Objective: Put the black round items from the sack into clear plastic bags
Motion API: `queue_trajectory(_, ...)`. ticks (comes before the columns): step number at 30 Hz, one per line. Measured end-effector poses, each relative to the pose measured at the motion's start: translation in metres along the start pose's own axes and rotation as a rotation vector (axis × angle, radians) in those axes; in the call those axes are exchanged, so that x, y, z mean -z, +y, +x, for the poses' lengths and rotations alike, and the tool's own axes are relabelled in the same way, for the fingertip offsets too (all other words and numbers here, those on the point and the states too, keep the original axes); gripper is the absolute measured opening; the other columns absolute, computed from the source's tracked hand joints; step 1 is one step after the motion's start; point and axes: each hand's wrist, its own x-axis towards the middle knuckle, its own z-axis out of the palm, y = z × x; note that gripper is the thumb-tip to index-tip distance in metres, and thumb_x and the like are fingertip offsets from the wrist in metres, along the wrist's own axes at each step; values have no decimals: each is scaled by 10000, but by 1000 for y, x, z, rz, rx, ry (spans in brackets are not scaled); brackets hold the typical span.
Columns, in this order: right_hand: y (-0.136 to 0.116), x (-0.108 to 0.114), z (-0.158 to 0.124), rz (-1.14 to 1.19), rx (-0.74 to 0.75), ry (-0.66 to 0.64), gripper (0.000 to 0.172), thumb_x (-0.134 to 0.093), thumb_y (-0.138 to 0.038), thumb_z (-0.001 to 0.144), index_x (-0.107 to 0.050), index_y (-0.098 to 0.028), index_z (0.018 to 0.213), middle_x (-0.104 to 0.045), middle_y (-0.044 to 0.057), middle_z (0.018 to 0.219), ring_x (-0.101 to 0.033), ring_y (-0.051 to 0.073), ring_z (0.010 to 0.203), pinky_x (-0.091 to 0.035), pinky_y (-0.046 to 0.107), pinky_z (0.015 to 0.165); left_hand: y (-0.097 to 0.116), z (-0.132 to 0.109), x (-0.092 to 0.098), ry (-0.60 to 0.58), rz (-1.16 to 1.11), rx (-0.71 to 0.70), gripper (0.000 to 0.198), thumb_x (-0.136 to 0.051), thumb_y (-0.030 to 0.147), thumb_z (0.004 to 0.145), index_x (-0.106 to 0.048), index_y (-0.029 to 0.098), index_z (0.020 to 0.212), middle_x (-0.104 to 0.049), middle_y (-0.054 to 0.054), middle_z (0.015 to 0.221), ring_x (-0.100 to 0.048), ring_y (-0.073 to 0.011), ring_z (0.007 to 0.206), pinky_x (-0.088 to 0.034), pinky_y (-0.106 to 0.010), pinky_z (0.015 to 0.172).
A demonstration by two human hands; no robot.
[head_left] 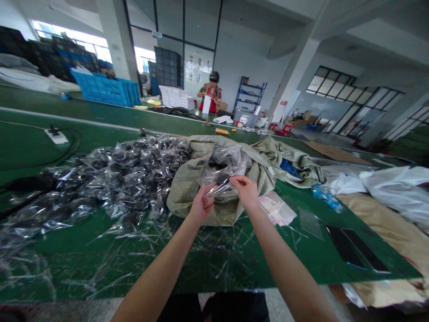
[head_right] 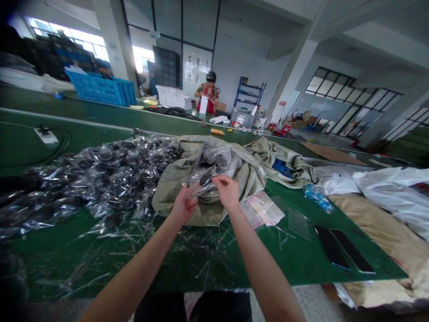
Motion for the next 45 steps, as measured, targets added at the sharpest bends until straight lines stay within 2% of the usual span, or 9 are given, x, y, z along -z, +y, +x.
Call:
queue_trajectory(2,-11,10,4,-34,39,-51,138,-733,-347,691,-723,-212,715,-738,38,854,-671,202,813,-527,357,798,14,2,11,13,143,-47,518,-588,604,776,-661,145,1006,-695,-70,873,-157,14,353,-70,-170,325)
queue_trajectory(5,-25,21,8,-50,97,-171,109,-751,-327,684,-722,-224,703,-734,36,860,-669,199,805,-528,353,776,40,9,12,89,463,-160,485,-651,581,738,-704,126,895,-627,-11,613,-187,-1,350,-96,-180,348)
queue_trajectory(8,-34,24,8,-85,160,-271,90,-748,-308,702,-718,-223,702,-730,44,873,-667,195,813,-526,350,782,63,18,-5,81,777,-233,455,-701,561,698,-736,128,833,-579,10,511,-385,-55,405,-261,-200,408)
queue_trajectory(14,-40,23,2,-132,259,-335,81,-730,-305,745,-714,-228,725,-717,47,872,-660,190,842,-528,341,788,75,31,-40,-120,1073,-323,334,-711,479,694,-743,155,767,-727,-42,771,-623,-175,720,-459,-279,697)
queue_trajectory(23,-35,27,-7,-62,271,-189,186,-722,-379,749,-681,-233,857,-642,60,1055,-624,189,964,-551,314,777,51,19,-61,-53,742,-386,290,-703,443,733,-665,161,790,-720,-52,812,-648,-175,720,-511,-261,594)
queue_trajectory(29,-26,18,-18,133,118,72,503,-747,-382,696,-539,-256,1136,-609,64,1140,-631,178,925,-556,326,775,49,17,-71,17,624,-394,235,-728,376,718,-683,156,788,-714,-56,793,-638,-164,678,-495,-222,508)
queue_trajectory(33,-16,13,-23,142,14,76,343,-705,-432,723,-605,-212,967,-663,54,961,-635,183,848,-540,330,751,48,16,-71,44,644,-406,222,-711,370,730,-676,160,791,-720,-56,815,-638,-164,682,-488,-218,493)
queue_trajectory(38,-14,12,-25,102,-2,88,244,-673,-438,750,-643,-202,805,-667,26,794,-617,182,756,-511,326,726,47,17,-67,28,651,-419,234,-704,388,741,-681,162,799,-727,-62,836,-652,-183,727,-531,-273,586)
queue_trajectory(45,-22,11,-25,-133,233,85,169,-625,-361,819,-665,-214,745,-623,32,800,-582,178,781,-476,306,696,34,33,-47,23,650,-585,162,-739,330,703,-723,171,725,-714,-91,1084,-643,-228,1012,-472,-375,931)
